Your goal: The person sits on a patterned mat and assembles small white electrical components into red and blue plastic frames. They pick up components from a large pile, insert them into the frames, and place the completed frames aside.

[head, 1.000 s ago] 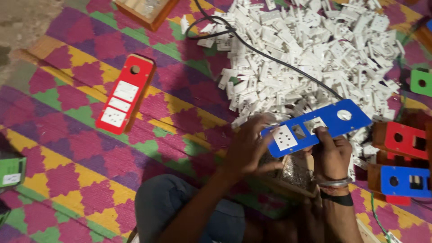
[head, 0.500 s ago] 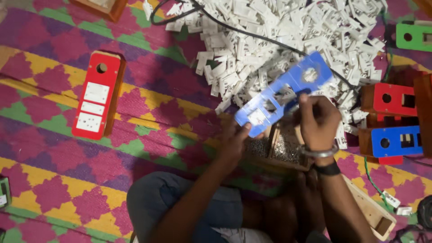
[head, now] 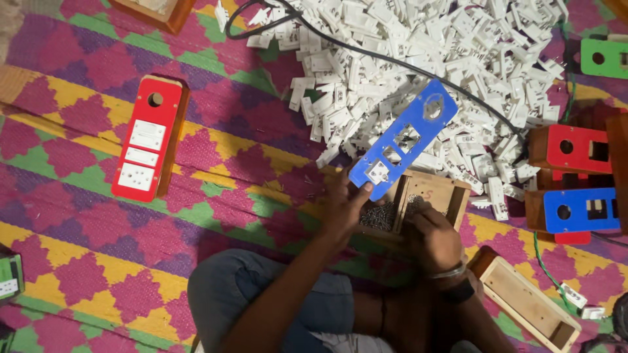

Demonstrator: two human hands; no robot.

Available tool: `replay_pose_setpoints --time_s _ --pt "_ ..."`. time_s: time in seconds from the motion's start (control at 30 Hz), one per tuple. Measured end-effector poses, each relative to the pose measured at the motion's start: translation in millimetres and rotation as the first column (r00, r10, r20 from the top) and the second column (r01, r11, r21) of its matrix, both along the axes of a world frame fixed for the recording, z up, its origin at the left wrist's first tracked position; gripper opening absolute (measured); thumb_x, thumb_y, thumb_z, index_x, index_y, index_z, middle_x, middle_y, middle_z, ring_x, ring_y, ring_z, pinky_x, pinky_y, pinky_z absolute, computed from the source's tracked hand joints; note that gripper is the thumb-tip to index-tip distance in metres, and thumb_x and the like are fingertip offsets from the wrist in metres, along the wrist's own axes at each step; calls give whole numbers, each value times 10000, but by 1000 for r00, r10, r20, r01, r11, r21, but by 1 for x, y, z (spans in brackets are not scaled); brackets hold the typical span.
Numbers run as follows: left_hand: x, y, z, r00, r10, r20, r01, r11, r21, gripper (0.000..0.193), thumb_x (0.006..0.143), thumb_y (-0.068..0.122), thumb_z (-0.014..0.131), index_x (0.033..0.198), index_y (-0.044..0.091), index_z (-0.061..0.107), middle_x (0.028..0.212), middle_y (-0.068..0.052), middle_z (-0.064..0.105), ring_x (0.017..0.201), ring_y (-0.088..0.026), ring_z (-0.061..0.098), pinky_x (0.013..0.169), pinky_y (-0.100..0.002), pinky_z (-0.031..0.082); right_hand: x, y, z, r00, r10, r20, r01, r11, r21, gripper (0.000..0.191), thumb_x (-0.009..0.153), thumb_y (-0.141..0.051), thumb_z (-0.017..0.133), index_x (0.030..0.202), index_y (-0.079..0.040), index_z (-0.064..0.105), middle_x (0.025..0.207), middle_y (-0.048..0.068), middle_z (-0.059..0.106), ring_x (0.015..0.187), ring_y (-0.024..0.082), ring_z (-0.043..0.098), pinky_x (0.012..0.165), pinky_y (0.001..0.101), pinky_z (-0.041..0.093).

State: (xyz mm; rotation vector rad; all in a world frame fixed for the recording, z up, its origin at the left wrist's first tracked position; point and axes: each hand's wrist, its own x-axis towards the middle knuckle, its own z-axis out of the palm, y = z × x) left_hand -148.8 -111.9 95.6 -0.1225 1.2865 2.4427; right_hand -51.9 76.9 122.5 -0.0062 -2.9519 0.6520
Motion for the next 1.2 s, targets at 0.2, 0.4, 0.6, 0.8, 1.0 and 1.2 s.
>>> replay_pose_setpoints --time_s 0.2,0.4,0.6,0.8,1.0,1.2 --pt "0 -3 6 999 -34 37 34 999 2 604 986 111 613 1533 80 357 1266 -77 602 1095 -171 647 861 -375 635 -10 6 7 964 -226 139 259 691 -675 158 902 -85 759 1041 -13 781 954 88 789 857 162 733 777 275 572" --pt "6 -1 -10 979 33 -202 -72 979 -190 564 1006 115 639 1516 25 416 1357 -151 596 1234 -239 610 1018 -411 544 -57 -5 28 892 -202 405 452 413 -790 162 914 -72 731 1059 -12 770 864 73 760 707 94 673 551 211 441" --pt "4 -3 -11 955 17 -296 -117 939 -323 572 1008 173 624 1512 14 406 1394 -156 574 1266 -245 594 1065 -404 498 -77 -30 33 867 -135 481 498 293 -816 124 944 -107 707 1019 -19 754 805 30 723 669 61 637 539 197 427" --pt "4 -2 -9 967 14 -255 -96 945 -313 542 1025 184 603 1502 2 420 1358 -178 606 1237 -259 622 1049 -406 513 -77 -26 21 920 -95 379 386 378 -841 124 940 -74 713 1012 20 749 860 17 729 747 71 659 666 207 490" --pt "11 2 -30 963 49 -266 -137 937 -320 530 1038 189 588 1495 12 389 1356 -151 594 1247 -224 593 1058 -376 476 -76 -24 0 957 -106 271 285 533 -797 95 958 -62 720 997 19 752 856 45 736 771 93 664 721 231 527" --pt "7 3 -29 972 22 -234 -107 929 -355 447 1012 236 617 1383 16 498 1210 -129 663 1095 -210 653 942 -365 527 -81 -34 8 977 -195 85 193 639 -744 90 912 -66 735 995 -30 739 896 19 711 842 93 642 772 257 535"
